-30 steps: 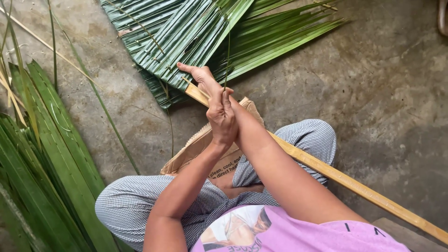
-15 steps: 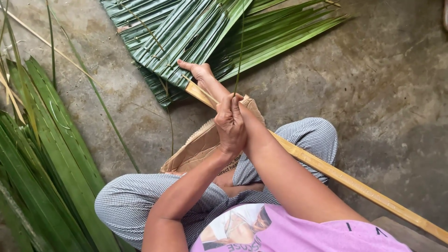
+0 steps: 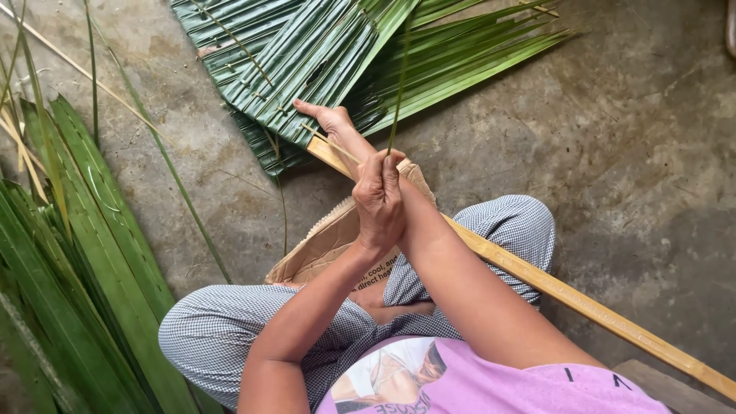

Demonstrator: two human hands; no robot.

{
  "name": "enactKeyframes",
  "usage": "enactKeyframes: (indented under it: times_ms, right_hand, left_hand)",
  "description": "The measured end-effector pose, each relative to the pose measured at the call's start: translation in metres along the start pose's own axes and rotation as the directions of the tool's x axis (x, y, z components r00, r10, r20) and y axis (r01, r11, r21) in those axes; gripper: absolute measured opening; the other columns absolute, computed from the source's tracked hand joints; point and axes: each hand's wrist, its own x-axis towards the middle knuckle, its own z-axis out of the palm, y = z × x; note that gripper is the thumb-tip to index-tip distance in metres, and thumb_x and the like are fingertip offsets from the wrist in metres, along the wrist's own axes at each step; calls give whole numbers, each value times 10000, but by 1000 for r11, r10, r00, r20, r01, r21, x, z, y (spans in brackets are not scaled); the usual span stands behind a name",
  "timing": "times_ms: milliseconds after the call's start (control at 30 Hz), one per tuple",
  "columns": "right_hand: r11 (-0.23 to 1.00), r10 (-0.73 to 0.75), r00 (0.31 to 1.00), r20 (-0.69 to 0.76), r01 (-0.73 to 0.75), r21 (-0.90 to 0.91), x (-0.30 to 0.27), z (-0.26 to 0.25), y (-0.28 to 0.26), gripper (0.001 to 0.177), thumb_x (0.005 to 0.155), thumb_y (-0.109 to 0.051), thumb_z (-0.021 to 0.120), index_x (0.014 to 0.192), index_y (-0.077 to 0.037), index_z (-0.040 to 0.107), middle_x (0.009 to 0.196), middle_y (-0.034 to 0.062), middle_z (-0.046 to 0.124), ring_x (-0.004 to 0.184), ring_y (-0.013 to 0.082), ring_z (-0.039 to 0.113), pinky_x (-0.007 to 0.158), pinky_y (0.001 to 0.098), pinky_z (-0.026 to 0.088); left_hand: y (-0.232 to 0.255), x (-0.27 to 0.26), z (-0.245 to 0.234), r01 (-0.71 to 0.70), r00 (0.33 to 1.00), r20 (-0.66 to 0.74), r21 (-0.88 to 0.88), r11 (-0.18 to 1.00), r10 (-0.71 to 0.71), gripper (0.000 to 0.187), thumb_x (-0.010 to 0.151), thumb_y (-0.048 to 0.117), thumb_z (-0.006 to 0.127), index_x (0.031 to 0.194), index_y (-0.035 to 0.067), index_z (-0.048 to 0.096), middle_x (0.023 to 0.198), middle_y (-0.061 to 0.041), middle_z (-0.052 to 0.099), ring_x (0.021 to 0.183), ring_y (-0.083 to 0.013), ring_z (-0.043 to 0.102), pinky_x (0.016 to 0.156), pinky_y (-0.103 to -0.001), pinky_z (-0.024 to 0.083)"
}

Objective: Weaving palm leaves over a wooden stick to create a mat or roofing material

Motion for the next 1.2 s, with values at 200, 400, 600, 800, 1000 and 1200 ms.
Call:
enactKeyframes:
  times_ms: [200,400,600,800,1000,1200]
  right_hand:
    - [857,484,839,-251,-396,328,82,-5,89,576,788,-369,774,1239,-15,720,1407,162,667,1438,259,494,1232,318,246]
    - [637,664,739,-112,-481,602,99,-34,113,1316,640,-510,943,1613,-31,198,1608,366,221,1431,573,339,1042,718,430]
    - [739,648,745,-159,-564,368,78,-109,70,884,743,-502,733,1471,-49,517,1413,306,578,1210,497,629,868,555,613]
    - [803,597,797,-93,-594,55,22,-198,78,695,915,-529,778,1441,-136,547,1256,177,693,972,266,751,809,455,671]
    - [819,552,797,-243,-574,-22,-25,-268,90,336,991,-304,715,1280,-147,645,1100,149,744,805,238,775,701,414,674]
    - [875,377,916,-138,-401,-272,-46,-183,58,206,976,-203,729,1157,-106,716,1013,195,748,735,233,751,616,373,653]
  left_hand:
    - [14,22,-23,-187,982,-4,-2,982,187,376,1092,136,528,1467,111,543,1239,-93,723,1303,-215,609,1275,-406,251]
    - [-15,26,-81,-24,995,-95,1,1000,24,680,1016,199,534,1633,54,287,1680,-203,291,1568,-362,248,1318,-490,138]
    - [-38,46,-200,320,834,-418,-166,933,-360,376,968,41,520,1341,5,553,1186,-75,607,933,-86,547,815,-208,484]
    - [-109,55,-219,576,734,-322,-173,799,-598,304,936,220,635,1211,95,674,902,-42,743,630,-126,745,506,-229,613]
    - [-141,66,-238,375,925,-225,679,631,-307,173,923,371,700,1027,256,776,856,14,770,886,-239,754,726,-403,584]
    - [-247,103,-398,528,849,-501,816,236,-167,134,838,163,651,876,196,776,748,-128,742,745,-394,766,602,-514,625]
